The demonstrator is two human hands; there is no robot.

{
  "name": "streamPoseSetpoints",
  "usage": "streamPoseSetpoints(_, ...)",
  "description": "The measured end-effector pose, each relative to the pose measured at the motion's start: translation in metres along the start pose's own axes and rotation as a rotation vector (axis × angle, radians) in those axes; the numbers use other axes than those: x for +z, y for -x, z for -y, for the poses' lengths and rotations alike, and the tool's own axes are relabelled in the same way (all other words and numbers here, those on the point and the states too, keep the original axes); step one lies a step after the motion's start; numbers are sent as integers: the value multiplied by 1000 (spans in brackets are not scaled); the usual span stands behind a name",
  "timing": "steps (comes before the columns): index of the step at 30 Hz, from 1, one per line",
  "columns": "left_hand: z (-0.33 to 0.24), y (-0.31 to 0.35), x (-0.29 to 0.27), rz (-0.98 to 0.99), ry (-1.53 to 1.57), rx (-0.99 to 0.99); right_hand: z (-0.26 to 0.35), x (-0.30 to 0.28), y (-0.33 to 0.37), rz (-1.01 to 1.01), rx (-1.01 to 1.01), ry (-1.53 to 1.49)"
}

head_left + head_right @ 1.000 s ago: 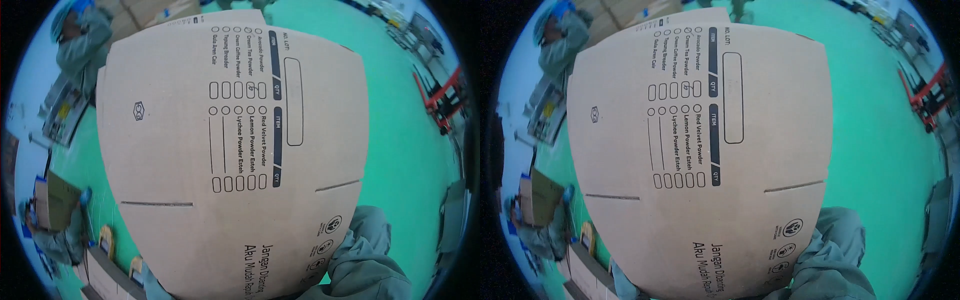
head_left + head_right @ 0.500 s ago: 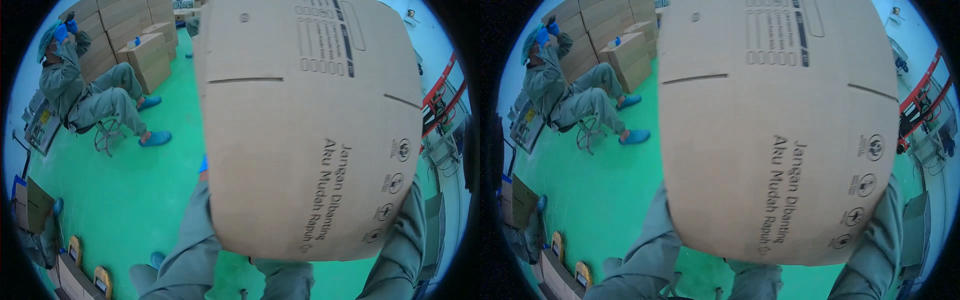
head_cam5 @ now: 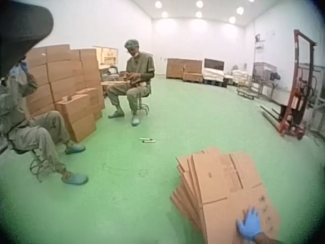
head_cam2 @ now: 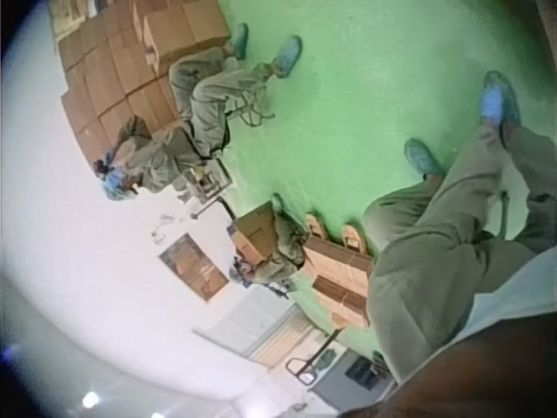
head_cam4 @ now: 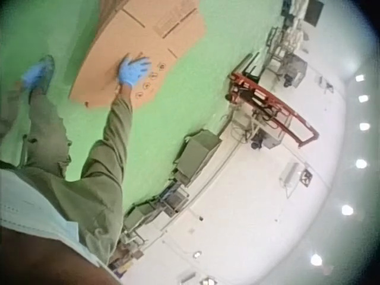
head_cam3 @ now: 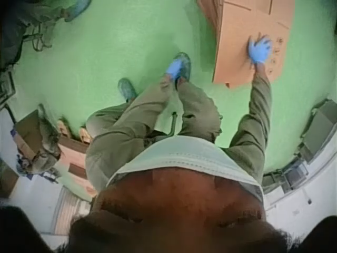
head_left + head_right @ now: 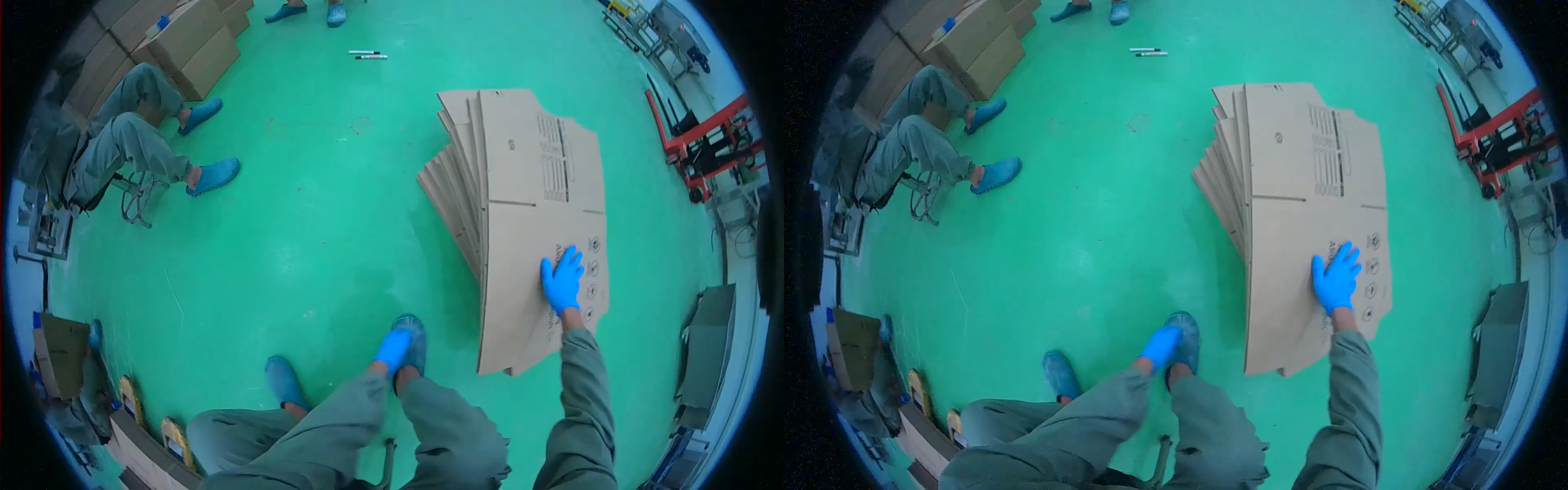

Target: Assemble cardboard boxes by folding flaps and stacking them.

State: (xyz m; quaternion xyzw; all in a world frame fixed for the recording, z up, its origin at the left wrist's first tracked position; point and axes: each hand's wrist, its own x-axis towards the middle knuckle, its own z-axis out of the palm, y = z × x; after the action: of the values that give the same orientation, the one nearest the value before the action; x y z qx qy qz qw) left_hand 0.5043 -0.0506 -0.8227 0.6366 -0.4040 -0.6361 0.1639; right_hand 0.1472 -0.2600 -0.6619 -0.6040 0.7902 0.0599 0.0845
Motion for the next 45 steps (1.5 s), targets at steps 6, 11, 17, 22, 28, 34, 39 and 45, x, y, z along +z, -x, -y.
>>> streamPoseSetpoints(6, 34, 143, -156, 609, -559, -99, 86, -21, 40, -279, 41, -92)
streamPoseSetpoints(11, -32, 246, -120, 1215, -530, -287, 161, -23, 57, -117, -139, -78)
streamPoseSetpoints(17, -32, 252, -92, 1112, -375, -195, 169, -35, 46, -85, -75, 72)
streamPoseSetpoints(22, -16, 225, -79, 1037, -392, -166, 153, -38, 40, -51, -119, 98)
streamPoseSetpoints(28, -39, 219, -98, 892, -323, -94, 154, -26, 44, -102, -163, 94)
streamPoseSetpoints(34, -77, 203, -90, 687, -368, -78, 159, -33, 46, -59, -127, 122)
streamPoseSetpoints(39, -142, 156, -61, 435, -203, 67, 142, -60, 43, -33, -56, 180)
streamPoseSetpoints(45, -17, 126, -48, 183, -864, 191, 192, -32, 74, 2, -230, 22)
